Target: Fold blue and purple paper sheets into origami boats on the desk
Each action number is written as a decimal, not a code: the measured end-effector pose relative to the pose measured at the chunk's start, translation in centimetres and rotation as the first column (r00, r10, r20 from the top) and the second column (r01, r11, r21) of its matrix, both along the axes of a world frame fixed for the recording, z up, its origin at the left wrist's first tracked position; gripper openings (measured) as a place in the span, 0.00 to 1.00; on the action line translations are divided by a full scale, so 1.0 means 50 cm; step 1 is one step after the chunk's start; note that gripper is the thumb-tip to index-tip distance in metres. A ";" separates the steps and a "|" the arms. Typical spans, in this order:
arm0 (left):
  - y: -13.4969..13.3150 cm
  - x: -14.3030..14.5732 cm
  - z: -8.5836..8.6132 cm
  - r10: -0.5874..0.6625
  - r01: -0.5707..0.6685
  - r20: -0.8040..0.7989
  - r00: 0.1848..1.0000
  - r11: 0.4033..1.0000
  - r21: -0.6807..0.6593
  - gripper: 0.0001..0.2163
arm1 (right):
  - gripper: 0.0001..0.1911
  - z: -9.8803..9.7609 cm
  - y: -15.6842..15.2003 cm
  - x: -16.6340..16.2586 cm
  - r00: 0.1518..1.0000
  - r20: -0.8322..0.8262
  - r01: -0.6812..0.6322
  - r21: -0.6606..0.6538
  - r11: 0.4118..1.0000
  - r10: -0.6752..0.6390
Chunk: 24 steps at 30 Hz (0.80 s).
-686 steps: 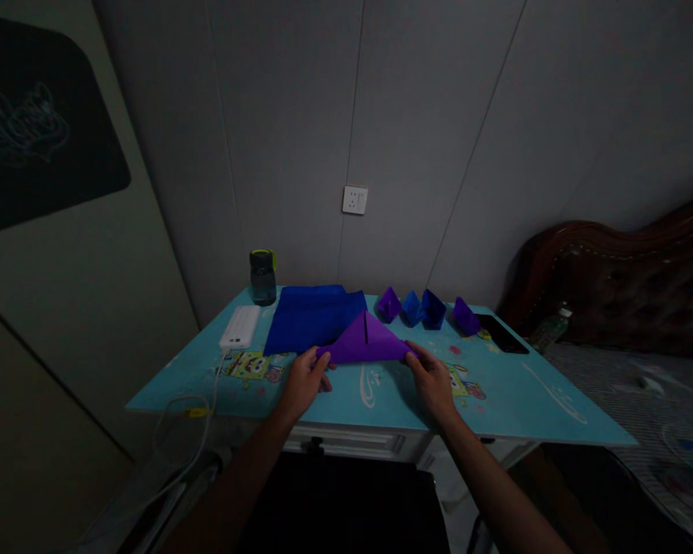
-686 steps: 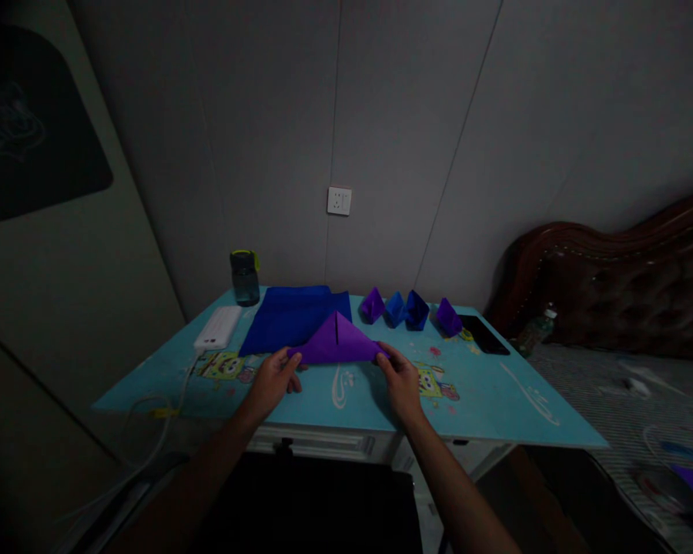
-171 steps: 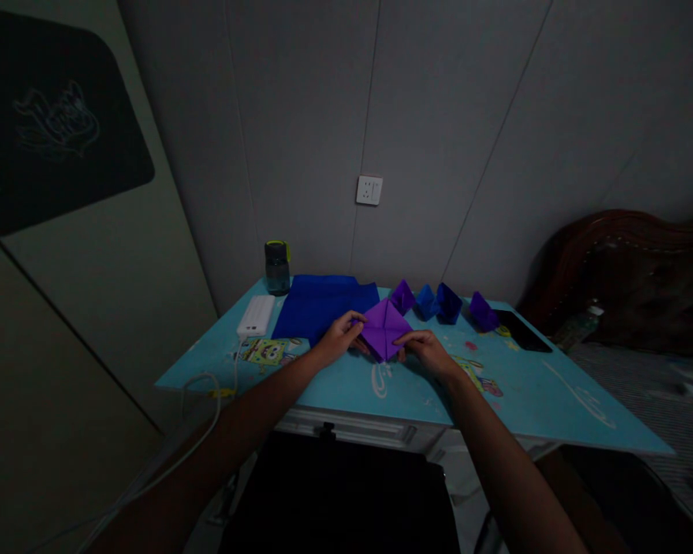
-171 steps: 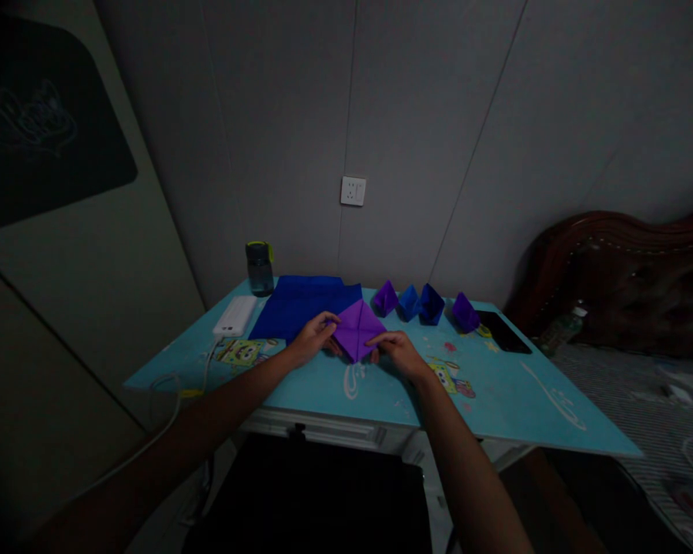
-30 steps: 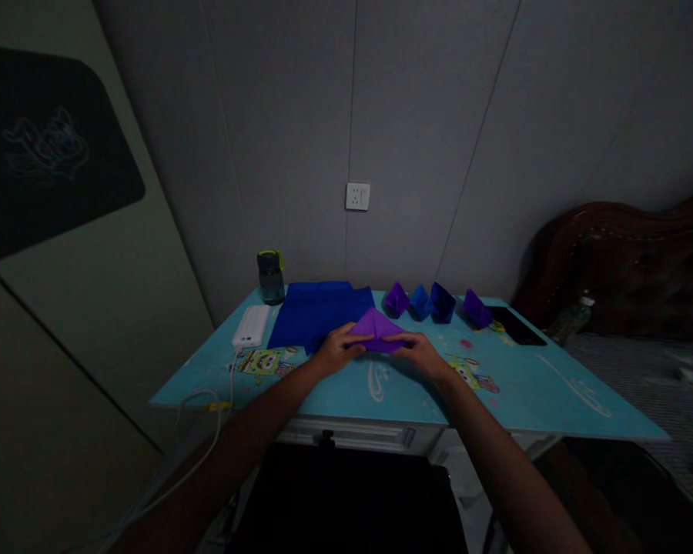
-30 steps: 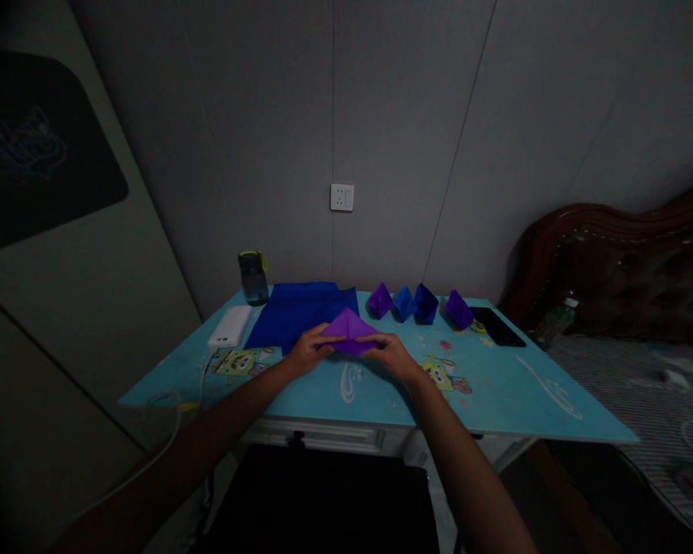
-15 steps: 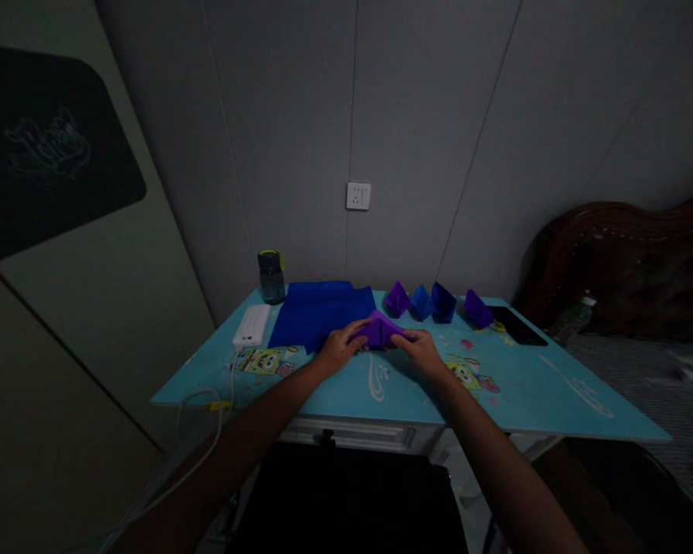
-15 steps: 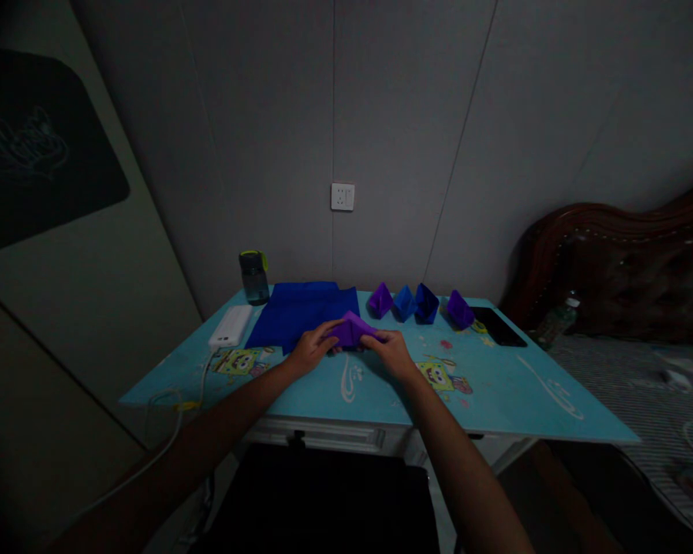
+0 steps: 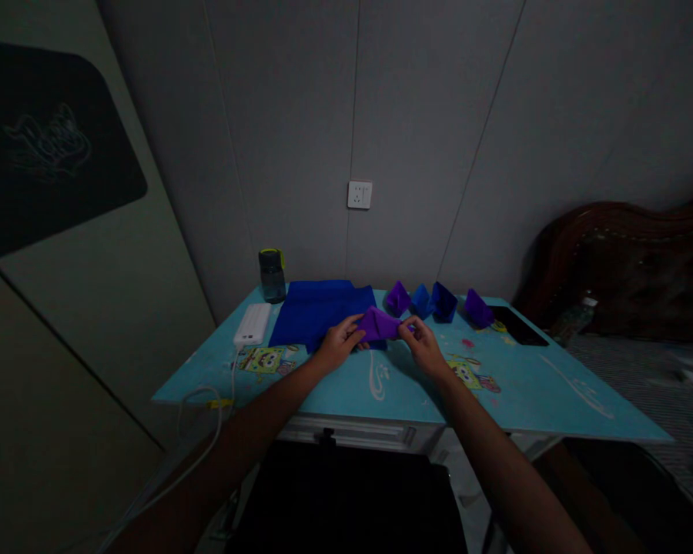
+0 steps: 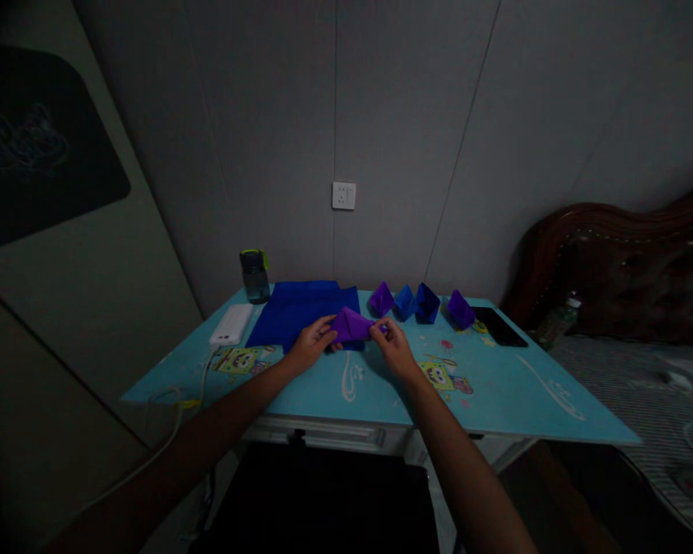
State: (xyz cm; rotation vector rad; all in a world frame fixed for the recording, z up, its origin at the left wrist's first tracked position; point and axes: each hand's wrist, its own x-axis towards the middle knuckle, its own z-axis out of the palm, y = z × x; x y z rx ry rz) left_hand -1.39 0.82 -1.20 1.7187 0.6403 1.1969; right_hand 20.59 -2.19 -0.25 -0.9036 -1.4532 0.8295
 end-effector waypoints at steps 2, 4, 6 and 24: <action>-0.003 0.001 0.002 -0.007 0.007 -0.006 1.000 1.000 -0.010 0.24 | 0.20 0.000 0.000 0.000 1.000 -0.006 0.008 -0.003 1.000 -0.008; -0.003 0.001 0.002 -0.012 0.012 -0.010 1.000 1.000 -0.022 0.23 | 0.25 0.000 0.001 0.000 1.000 -0.003 0.000 -0.002 1.000 0.000; -0.001 0.001 -0.002 -0.020 0.020 -0.003 1.000 0.999 -0.043 0.23 | 0.28 0.002 0.000 0.000 1.000 0.008 -0.028 0.008 1.000 0.028; -0.013 0.009 -0.002 0.053 -0.065 -0.157 0.986 0.995 -0.072 0.19 | 0.19 0.002 -0.007 -0.015 0.990 0.134 -0.046 -0.001 0.999 0.046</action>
